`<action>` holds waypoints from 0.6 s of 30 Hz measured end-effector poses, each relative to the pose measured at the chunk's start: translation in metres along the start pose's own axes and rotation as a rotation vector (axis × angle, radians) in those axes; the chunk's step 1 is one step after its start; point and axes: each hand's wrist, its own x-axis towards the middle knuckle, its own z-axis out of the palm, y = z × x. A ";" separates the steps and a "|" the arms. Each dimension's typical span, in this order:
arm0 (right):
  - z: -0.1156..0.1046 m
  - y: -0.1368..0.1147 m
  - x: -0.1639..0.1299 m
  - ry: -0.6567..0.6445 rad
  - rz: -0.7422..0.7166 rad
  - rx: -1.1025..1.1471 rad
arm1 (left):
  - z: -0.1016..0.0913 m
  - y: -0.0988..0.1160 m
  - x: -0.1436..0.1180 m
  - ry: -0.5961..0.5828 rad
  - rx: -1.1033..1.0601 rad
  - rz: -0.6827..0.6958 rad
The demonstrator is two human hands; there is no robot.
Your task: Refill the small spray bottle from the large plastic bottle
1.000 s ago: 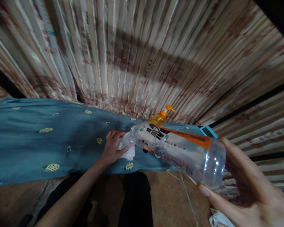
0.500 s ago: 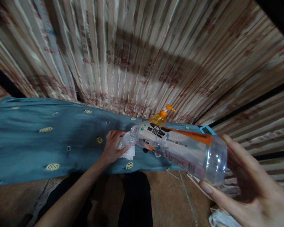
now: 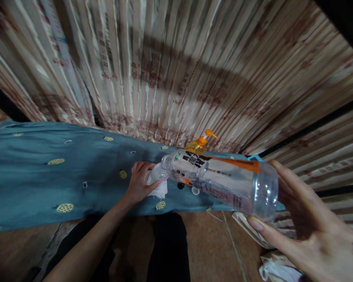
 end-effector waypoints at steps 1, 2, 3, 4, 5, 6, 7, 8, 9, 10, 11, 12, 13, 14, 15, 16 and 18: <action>-0.001 0.001 0.000 -0.007 -0.002 0.029 | 0.000 0.000 0.000 0.004 0.000 0.002; -0.001 0.001 0.000 -0.015 0.002 0.050 | 0.001 -0.001 0.000 0.010 -0.001 0.008; -0.002 0.002 0.000 -0.017 0.001 0.059 | 0.001 -0.001 0.000 0.016 -0.004 0.016; -0.003 0.002 0.000 -0.016 -0.005 0.056 | 0.001 -0.002 0.000 0.022 -0.008 0.027; -0.003 0.003 0.000 -0.018 -0.012 0.056 | 0.001 -0.002 -0.001 0.027 -0.011 0.036; -0.003 0.003 0.000 -0.020 -0.018 0.058 | 0.001 -0.003 -0.001 0.029 -0.013 0.040; -0.003 0.003 0.000 -0.025 -0.023 0.059 | 0.001 -0.003 -0.001 0.029 -0.013 0.039; -0.003 0.003 0.000 -0.035 -0.028 0.057 | 0.001 -0.004 -0.001 0.025 -0.010 0.034; -0.002 0.003 0.000 -0.043 -0.039 0.054 | 0.001 -0.004 -0.002 0.021 -0.006 0.027; -0.002 0.003 0.001 -0.050 -0.042 0.050 | 0.001 -0.005 -0.002 0.018 -0.002 0.020; -0.002 0.003 0.001 -0.055 -0.045 0.046 | 0.001 -0.005 -0.002 0.016 0.001 0.015; -0.002 0.003 0.002 -0.058 -0.046 0.046 | 0.002 -0.006 -0.002 0.016 0.001 0.013; -0.001 0.003 0.003 -0.061 -0.046 0.049 | 0.002 -0.006 -0.002 0.018 0.001 0.013; -0.001 0.003 0.004 -0.064 -0.038 0.052 | 0.002 -0.006 -0.003 0.021 0.001 0.014; -0.001 0.002 0.005 -0.066 -0.029 0.057 | 0.003 -0.007 -0.003 0.024 0.000 0.015; -0.001 0.002 0.007 -0.070 -0.024 0.059 | 0.003 -0.006 -0.003 0.027 0.001 0.015; -0.002 0.001 0.010 -0.077 -0.043 0.058 | 0.003 -0.006 -0.003 0.031 0.001 0.014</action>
